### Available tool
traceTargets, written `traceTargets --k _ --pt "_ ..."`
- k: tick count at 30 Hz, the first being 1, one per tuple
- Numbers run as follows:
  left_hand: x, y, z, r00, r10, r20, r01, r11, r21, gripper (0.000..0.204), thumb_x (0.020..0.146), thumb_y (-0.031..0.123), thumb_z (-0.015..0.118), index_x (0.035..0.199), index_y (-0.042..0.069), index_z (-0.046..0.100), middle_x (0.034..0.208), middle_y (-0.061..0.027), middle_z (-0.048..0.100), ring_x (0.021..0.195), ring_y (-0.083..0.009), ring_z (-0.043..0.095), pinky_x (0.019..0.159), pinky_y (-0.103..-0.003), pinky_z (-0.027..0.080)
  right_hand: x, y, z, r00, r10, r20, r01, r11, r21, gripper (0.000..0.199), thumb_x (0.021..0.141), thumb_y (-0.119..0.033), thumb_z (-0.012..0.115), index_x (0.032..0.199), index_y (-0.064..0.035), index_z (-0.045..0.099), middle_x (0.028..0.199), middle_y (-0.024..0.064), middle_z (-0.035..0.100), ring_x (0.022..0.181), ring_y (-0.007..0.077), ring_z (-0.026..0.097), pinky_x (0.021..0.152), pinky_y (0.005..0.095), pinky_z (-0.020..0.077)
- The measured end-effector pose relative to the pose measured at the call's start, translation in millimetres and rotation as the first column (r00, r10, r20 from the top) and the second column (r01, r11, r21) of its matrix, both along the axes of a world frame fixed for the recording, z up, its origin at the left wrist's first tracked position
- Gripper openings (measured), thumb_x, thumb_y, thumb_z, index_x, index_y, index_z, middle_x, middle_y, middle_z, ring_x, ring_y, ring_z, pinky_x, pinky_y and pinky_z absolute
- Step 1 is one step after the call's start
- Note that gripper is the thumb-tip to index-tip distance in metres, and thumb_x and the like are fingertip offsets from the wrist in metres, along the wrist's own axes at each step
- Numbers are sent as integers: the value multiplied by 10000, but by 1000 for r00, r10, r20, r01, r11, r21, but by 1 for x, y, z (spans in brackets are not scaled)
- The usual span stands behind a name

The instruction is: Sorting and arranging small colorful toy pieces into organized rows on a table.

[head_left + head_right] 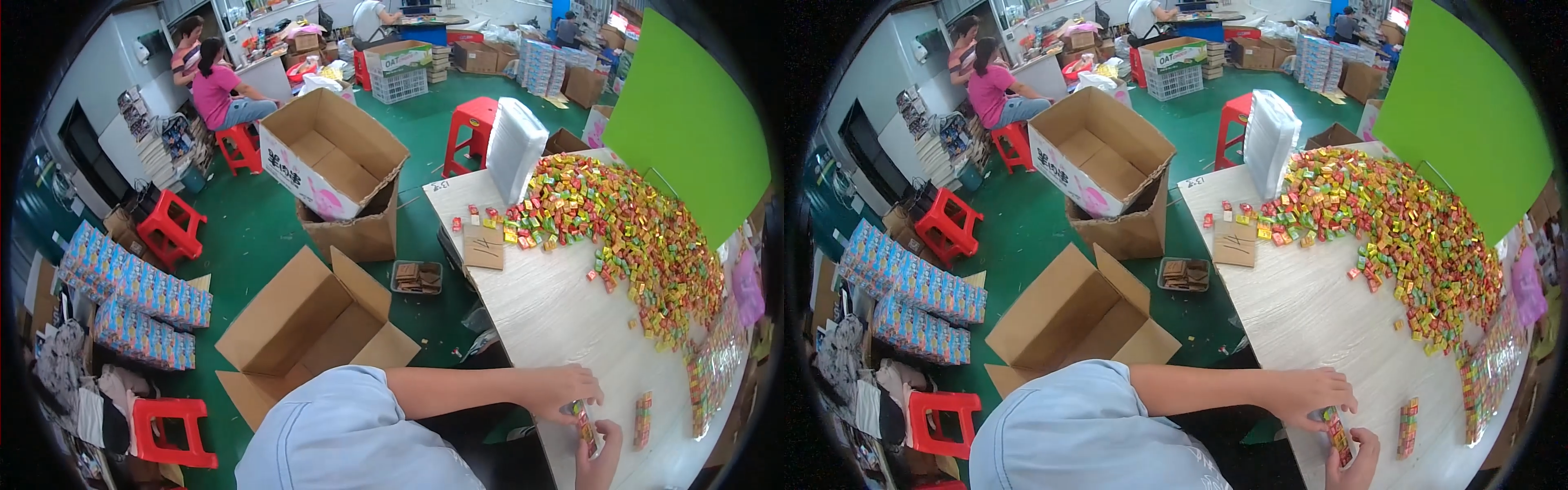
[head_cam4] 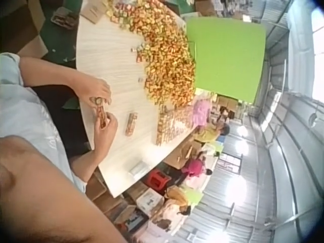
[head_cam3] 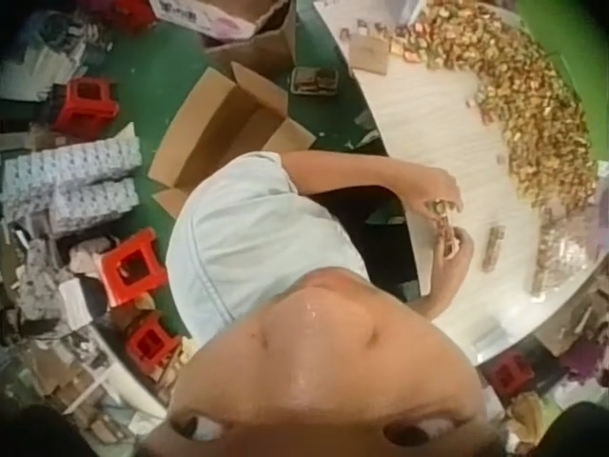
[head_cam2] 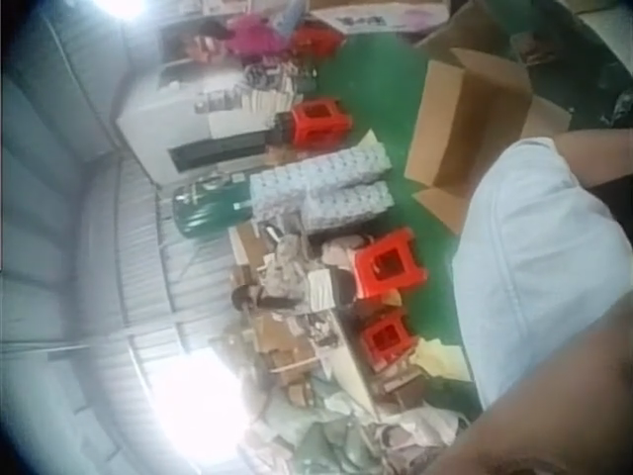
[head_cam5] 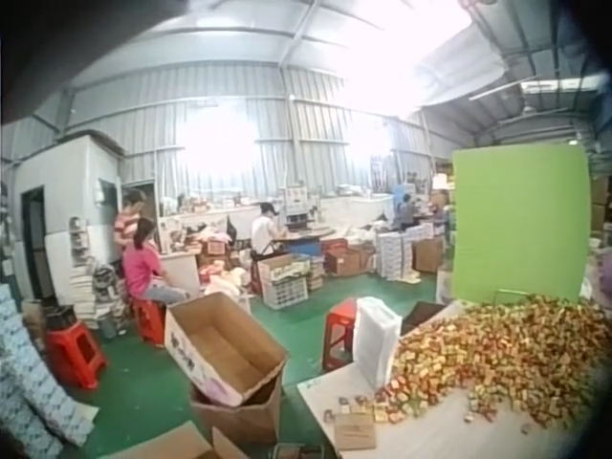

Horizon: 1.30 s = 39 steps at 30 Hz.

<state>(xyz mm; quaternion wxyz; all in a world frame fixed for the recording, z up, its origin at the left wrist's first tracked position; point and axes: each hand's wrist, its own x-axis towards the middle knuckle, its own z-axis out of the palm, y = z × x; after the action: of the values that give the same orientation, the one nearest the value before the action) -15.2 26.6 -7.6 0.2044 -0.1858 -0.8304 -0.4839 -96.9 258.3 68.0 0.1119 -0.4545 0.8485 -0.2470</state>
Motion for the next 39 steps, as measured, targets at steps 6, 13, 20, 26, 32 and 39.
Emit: traceTargets --k 6,13,20,26,32,39 --pt "1 1 1 999 7 -50 -5 1000 30 436 820 84 766 1230 65 618 1073 -94 635 1094 -306 571 1018 -418 446 0 0 -3 994 40 -99 -41 999 -3 386 989 -138 718 1312 41 605 1249 258 637 1143 433 618 975 488 505" --pt "0 3 -3 995 27 -93 -21 998 59 402 817 28 748 1202 56 635 1083 -107 628 1111 -328 559 1007 -421 466 4 -3 -5 984 30 -175 -38 998 -42 372 971 -160 743 1257 55 639 1167 267 676 1097 454 634 963 502 508" --pt "5 3 0 990 32 -138 -31 999 4 389 789 4 744 1156 79 637 1118 -118 620 1145 -346 547 1023 -437 468 10 -3 -7 978 32 -205 -45 997 -57 397 965 -167 758 1278 43 631 1214 261 659 1125 438 627 978 497 505" --pt "6 4 -4 981 47 -186 -53 998 -25 376 786 -4 728 1141 82 639 1102 -129 614 1149 -353 545 1021 -437 470 1 7 -32 985 -20 -171 -4 991 -135 521 781 81 735 1261 11 546 1195 169 579 1137 345 587 1048 419 452" --pt "5 5 -5 982 68 -177 -80 995 -60 356 792 11 724 1131 75 638 1111 -133 616 1141 -357 557 1022 -440 470 -2 7 -30 989 -18 -145 3 995 -103 547 773 78 743 1275 -2 543 1222 179 577 1173 361 571 1065 435 439" --pt "5 5 -5 984 51 -173 -62 996 -62 320 828 31 721 1134 80 644 1115 -126 621 1130 -354 566 1024 -446 471 9 -3 -4 986 11 -167 -17 999 -35 361 970 -111 738 1281 36 629 1233 248 653 1138 426 625 993 475 508"
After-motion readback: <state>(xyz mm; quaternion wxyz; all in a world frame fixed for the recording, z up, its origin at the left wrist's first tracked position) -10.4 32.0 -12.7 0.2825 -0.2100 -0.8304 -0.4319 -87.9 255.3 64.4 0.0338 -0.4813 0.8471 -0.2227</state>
